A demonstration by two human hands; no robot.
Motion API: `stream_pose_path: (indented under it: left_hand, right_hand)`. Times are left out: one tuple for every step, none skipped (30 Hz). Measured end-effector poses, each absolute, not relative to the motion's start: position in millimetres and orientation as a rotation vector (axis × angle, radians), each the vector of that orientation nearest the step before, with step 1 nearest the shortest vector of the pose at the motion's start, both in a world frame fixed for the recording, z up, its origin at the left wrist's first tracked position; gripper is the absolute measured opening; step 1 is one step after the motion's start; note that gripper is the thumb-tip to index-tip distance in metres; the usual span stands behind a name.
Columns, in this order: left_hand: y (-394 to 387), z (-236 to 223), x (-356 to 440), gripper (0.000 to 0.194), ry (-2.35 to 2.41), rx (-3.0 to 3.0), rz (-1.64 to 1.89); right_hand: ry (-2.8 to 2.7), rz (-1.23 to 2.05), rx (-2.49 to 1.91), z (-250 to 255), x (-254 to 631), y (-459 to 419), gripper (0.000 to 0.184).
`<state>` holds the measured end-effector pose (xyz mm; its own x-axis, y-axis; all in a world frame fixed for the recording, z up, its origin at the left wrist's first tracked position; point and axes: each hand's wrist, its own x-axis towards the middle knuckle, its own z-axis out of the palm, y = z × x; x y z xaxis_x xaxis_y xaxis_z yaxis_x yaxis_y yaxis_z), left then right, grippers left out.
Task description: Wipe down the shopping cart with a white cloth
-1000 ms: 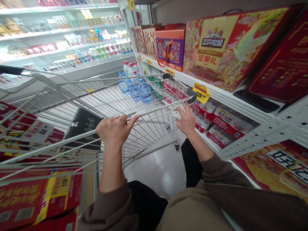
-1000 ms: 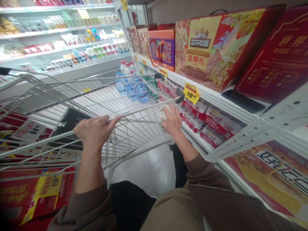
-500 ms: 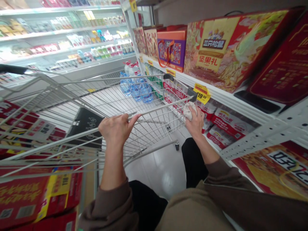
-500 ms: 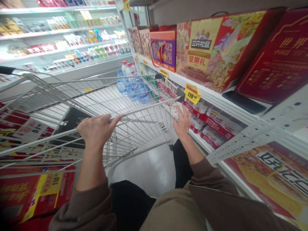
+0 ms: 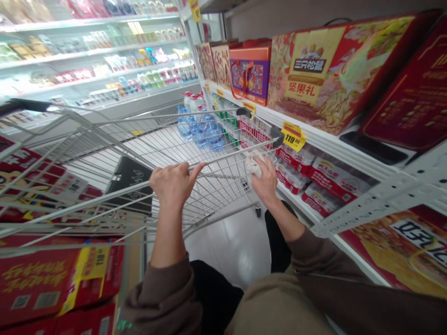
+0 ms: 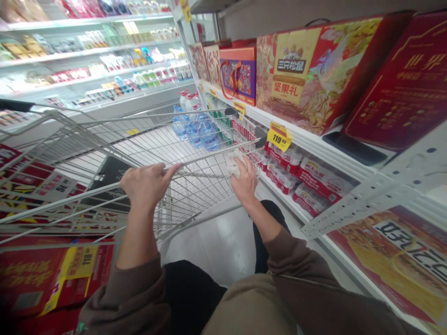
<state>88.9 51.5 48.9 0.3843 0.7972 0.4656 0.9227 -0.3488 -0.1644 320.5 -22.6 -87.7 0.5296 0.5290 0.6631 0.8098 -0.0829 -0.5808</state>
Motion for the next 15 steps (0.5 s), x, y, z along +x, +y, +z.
stream_pose_path:
  left_hand:
    - [52.4, 48.6, 88.9, 0.081, -1.482, -2.253, -0.423]
    - [53.3, 48.2, 88.8, 0.082, -1.477, -2.256, -0.419]
    - [54.0, 47.8, 88.6, 0.082, -1.475, -2.258, -0.417]
    - [54.5, 47.4, 88.4, 0.082, -1.474, -2.257, -0.418]
    - [54.9, 47.1, 88.2, 0.082, -1.475, -2.255, -0.425]
    - [55.0, 46.9, 88.1, 0.081, -1.476, -2.255, -0.433]
    - [54.9, 46.8, 88.0, 0.080, -1.475, -2.258, -0.439]
    - [54.8, 46.8, 87.9, 0.080, -1.473, -2.263, -0.444]
    - [54.7, 46.8, 87.9, 0.080, -1.469, -2.271, -0.449]
    - [54.6, 46.8, 87.8, 0.081, -1.465, -2.278, -0.454]
    - [54.6, 46.8, 87.7, 0.082, -1.466, -2.281, -0.458]
    - [54.7, 46.6, 87.6, 0.083, -1.469, -2.281, -0.459]
    - [54.9, 46.4, 87.5, 0.083, -1.473, -2.278, -0.458]
    - [55.1, 46.2, 87.3, 0.084, -1.477, -2.271, -0.455]
    - [55.2, 45.9, 87.0, 0.085, -1.479, -2.265, -0.450]
  right_hand:
    - [-1.097, -0.381, -1.734, -81.5, 321.8, -22.3, 0.057]
    - [-1.092, -0.424, -1.717, -76.2, 323.0, -20.5, 0.061]
    - [-1.124, -0.464, -1.700, -72.8, 323.4, -17.6, 0.066]
    - [-1.179, -0.492, -1.688, -72.2, 322.8, -14.2, 0.069]
    - [-1.246, -0.505, -1.682, -74.7, 321.0, -11.0, 0.071]
    - [-1.314, -0.505, -1.680, -80.1, 318.6, -8.5, 0.072]
    - [-1.369, -0.493, -1.678, -87.5, 315.9, -7.2, 0.073]
    - [-1.407, -0.482, -1.673, -95.9, 313.5, -7.2, 0.073]
    - [-1.431, -0.474, -1.661, -103.8, 311.7, -8.5, 0.072]
    - [-1.441, -0.469, -1.644, -110.0, 310.7, -10.6, 0.071]
    - [-1.436, -0.468, -1.629, -113.5, 310.4, -13.1, 0.069]
    - [-1.413, -0.471, -1.619, -113.8, 310.6, -15.3, 0.068]
    - [-1.377, -0.478, -1.616, -110.9, 310.8, -16.9, 0.066]
    - [-1.336, -0.490, -1.620, -105.5, 310.9, -17.4, 0.066]
    - [-1.302, -0.505, -1.626, -98.6, 310.6, -16.6, 0.067]
